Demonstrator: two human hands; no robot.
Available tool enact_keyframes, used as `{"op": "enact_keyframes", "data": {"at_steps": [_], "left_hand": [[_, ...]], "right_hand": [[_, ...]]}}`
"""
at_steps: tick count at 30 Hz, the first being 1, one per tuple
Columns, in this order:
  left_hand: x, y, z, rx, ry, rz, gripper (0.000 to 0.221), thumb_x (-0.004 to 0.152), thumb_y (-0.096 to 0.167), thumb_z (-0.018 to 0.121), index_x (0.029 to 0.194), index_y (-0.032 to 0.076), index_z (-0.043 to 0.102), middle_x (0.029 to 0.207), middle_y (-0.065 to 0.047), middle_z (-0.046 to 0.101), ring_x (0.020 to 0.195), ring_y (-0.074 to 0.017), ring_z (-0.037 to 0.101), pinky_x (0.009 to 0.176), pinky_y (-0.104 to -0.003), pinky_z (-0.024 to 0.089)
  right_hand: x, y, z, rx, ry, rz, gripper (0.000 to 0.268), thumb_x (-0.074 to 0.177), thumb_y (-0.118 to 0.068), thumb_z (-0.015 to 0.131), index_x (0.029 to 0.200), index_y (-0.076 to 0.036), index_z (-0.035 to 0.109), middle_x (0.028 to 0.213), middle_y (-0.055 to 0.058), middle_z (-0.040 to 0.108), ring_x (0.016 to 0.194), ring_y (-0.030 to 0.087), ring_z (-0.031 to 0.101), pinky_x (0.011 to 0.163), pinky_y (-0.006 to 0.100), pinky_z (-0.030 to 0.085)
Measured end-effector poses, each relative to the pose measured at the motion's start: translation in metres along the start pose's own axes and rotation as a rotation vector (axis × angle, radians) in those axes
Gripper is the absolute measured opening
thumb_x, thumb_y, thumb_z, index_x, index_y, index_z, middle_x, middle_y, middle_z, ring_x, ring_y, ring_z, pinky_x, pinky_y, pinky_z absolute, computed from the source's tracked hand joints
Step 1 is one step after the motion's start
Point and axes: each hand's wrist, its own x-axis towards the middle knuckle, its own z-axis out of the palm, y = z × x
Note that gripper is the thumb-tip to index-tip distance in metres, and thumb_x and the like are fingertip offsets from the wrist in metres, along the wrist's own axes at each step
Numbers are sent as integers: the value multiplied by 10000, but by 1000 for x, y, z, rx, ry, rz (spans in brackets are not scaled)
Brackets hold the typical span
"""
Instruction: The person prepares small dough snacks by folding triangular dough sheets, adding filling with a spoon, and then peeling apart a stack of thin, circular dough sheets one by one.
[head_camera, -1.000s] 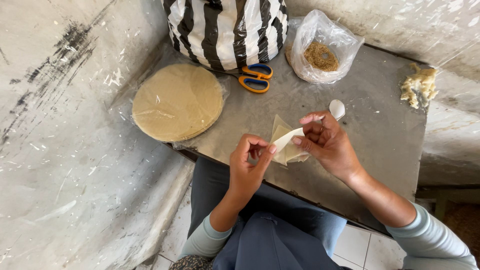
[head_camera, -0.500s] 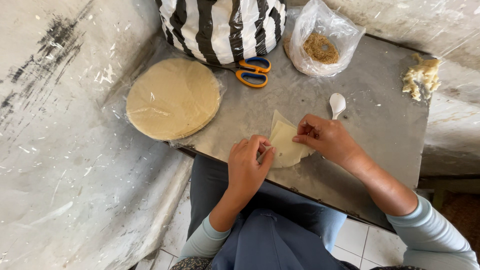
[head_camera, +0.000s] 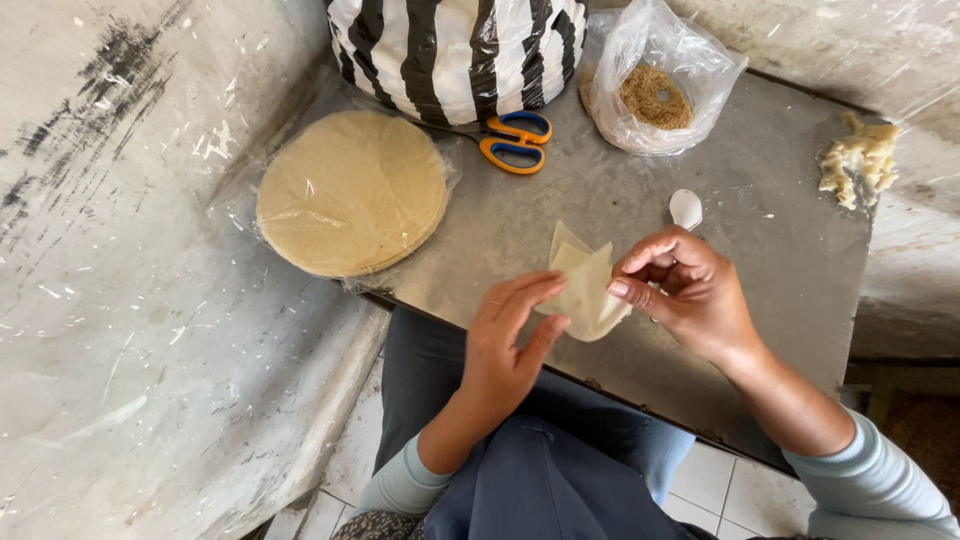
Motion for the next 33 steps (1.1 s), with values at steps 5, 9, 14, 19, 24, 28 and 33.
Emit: {"op": "enact_keyframes", "data": {"at_steps": [5,9,14,19,24,28,33], "left_hand": [[-7,-7,22,-894,-246,-354,547,1103,382,496,1506,15,445,1367,-62,617,1274,-136,589,1091,-315,477],[-10,-25,42,-1012,-183,-716,506,1164,287,514,1515,-76,556,946,-75,523,764,-101,384,678,-273,301],[-14,-32,47,-1153,-139,-622,431,1096,240,558,1451,-4,535,1122,-25,667,980,-76,618,886,-257,495],[-4,-22,44,-1095,-94,-557,344,1050,153,610,1358,8,563,1144,-11,677,1026,-76,646,896,-245,515],[2,-13,27,-130,23,-333,243,979,114,704,1190,20,630,993,-88,722,819,-145,695,669,-250,520],[6,-9,18,155,-39,-212,288,947,91,687,1207,29,580,832,-80,662,737,-210,649,652,-327,490],[7,-8,17,356,-21,-57,242,911,99,692,1123,61,583,715,-33,642,736,-242,607,681,-402,433]], "right_hand": [[-5,-10,10,-197,-171,-92,275,977,64,602,1221,-23,509,1127,99,727,1081,174,722,875,276,629],[-6,-18,9,-110,-84,-141,276,1031,71,563,1265,-43,471,1239,117,663,1135,186,708,845,281,670],[-1,-17,4,-276,76,-179,349,1002,64,627,1301,-11,463,1308,127,561,1197,188,628,1021,326,576],[4,-4,5,-267,-91,88,381,944,-26,677,1285,-3,509,1175,104,648,1108,128,658,929,283,571],[4,-1,4,-420,-79,303,239,943,-79,738,1145,-26,621,870,52,687,779,64,626,631,275,511],[7,-4,4,-599,-57,291,345,879,-150,775,1087,-42,522,786,69,691,703,94,675,590,292,550],[14,-3,10,-760,-57,280,400,854,-242,794,1048,-53,499,750,95,696,662,182,722,601,331,562]]}}
